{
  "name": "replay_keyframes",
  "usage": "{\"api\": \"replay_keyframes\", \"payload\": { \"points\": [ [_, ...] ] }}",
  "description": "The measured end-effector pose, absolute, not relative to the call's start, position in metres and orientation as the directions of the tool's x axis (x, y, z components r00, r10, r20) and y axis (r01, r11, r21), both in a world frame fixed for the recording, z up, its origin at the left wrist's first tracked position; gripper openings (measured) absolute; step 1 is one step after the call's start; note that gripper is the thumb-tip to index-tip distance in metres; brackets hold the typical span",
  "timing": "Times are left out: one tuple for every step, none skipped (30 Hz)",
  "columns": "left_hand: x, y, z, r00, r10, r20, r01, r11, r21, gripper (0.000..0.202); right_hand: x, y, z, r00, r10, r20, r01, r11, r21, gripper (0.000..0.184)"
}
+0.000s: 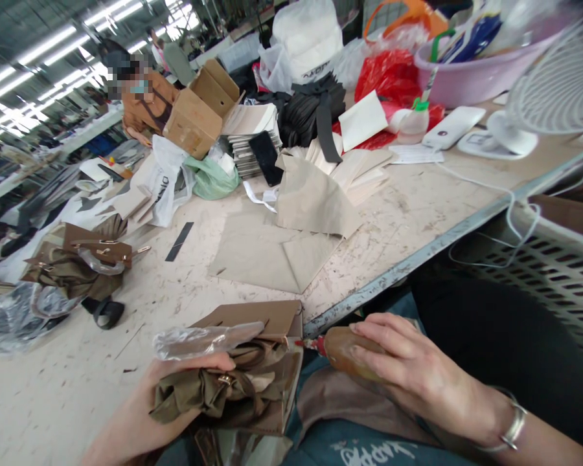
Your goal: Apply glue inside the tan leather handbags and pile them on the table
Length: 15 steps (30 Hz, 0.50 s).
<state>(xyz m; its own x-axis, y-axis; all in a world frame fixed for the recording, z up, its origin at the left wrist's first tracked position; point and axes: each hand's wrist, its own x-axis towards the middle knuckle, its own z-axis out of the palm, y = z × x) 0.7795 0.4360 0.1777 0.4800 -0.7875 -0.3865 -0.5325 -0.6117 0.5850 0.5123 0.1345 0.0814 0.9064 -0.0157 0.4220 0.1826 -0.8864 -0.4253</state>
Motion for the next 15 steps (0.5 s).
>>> {"api": "replay_keyframes", "payload": {
  "points": [
    [0.78,0.43,0.18,0.476,-0.791,-0.384,-0.535,-0.607,0.587,0.025,0.511,0.134,0.08,0.898,-0.019,0.439,0.186,-0.889,-0.418,0.034],
    [0.78,0.425,0.182,0.477,-0.796,-0.373,-0.544,-0.601,0.586,0.024,0.51,0.134,0.078,0.892,-0.024,0.451,0.188,-0.888,-0.419,0.035],
    [0.781,0.421,0.185,0.477,-0.8,-0.364,-0.553,-0.595,0.584,0.023,0.509,0.134,0.078,0.89,-0.028,0.456,0.191,-0.884,-0.426,0.036],
    [0.782,0.417,0.187,0.481,-0.803,-0.352,-0.559,-0.59,0.583,0.022,0.508,0.134,0.077,0.891,-0.027,0.454,0.195,-0.879,-0.436,0.037],
    [0.782,0.414,0.188,0.488,-0.804,-0.338,-0.562,-0.587,0.583,0.021,0.508,0.134,0.077,0.896,-0.024,0.443,0.197,-0.874,-0.444,0.039],
    [0.783,0.411,0.19,0.493,-0.805,-0.331,-0.565,-0.586,0.581,0.02,0.507,0.134,0.076,0.905,-0.02,0.426,0.194,-0.871,-0.452,0.04],
    [0.783,0.408,0.191,0.492,-0.805,-0.332,-0.568,-0.586,0.579,0.02,0.508,0.133,0.076,0.912,-0.018,0.411,0.188,-0.87,-0.456,0.042],
    [0.783,0.405,0.193,0.49,-0.803,-0.338,-0.57,-0.589,0.574,0.02,0.508,0.133,0.076,0.917,-0.019,0.399,0.18,-0.872,-0.455,0.042],
    [0.783,0.401,0.195,0.487,-0.8,-0.351,-0.57,-0.595,0.566,0.02,0.509,0.132,0.075,0.919,-0.022,0.394,0.173,-0.875,-0.452,0.042],
    [0.783,0.397,0.197,0.476,-0.801,-0.362,-0.572,-0.595,0.565,0.02,0.51,0.131,0.075,0.919,-0.028,0.394,0.166,-0.878,-0.448,0.041],
    [0.783,0.391,0.199,0.459,-0.809,-0.368,-0.576,-0.586,0.57,0.018,0.511,0.13,0.075,0.916,-0.032,0.399,0.164,-0.88,-0.445,0.039],
    [0.783,0.385,0.202,0.444,-0.819,-0.363,-0.584,-0.572,0.576,0.017,0.512,0.13,0.075,0.913,-0.035,0.407,0.164,-0.881,-0.444,0.038],
    [0.783,0.378,0.204,0.437,-0.828,-0.353,-0.594,-0.56,0.577,0.016,0.514,0.129,0.075,0.909,-0.038,0.414,0.166,-0.88,-0.445,0.037],
    [0.784,0.371,0.208,0.442,-0.831,-0.339,-0.607,-0.555,0.569,0.017,0.515,0.128,0.075,0.908,-0.043,0.417,0.166,-0.877,-0.451,0.037],
    [0.785,0.364,0.211,0.454,-0.827,-0.33,-0.62,-0.56,0.55,0.018,0.516,0.127,0.075,0.909,-0.051,0.414,0.161,-0.873,-0.46,0.039]
  ]
}}
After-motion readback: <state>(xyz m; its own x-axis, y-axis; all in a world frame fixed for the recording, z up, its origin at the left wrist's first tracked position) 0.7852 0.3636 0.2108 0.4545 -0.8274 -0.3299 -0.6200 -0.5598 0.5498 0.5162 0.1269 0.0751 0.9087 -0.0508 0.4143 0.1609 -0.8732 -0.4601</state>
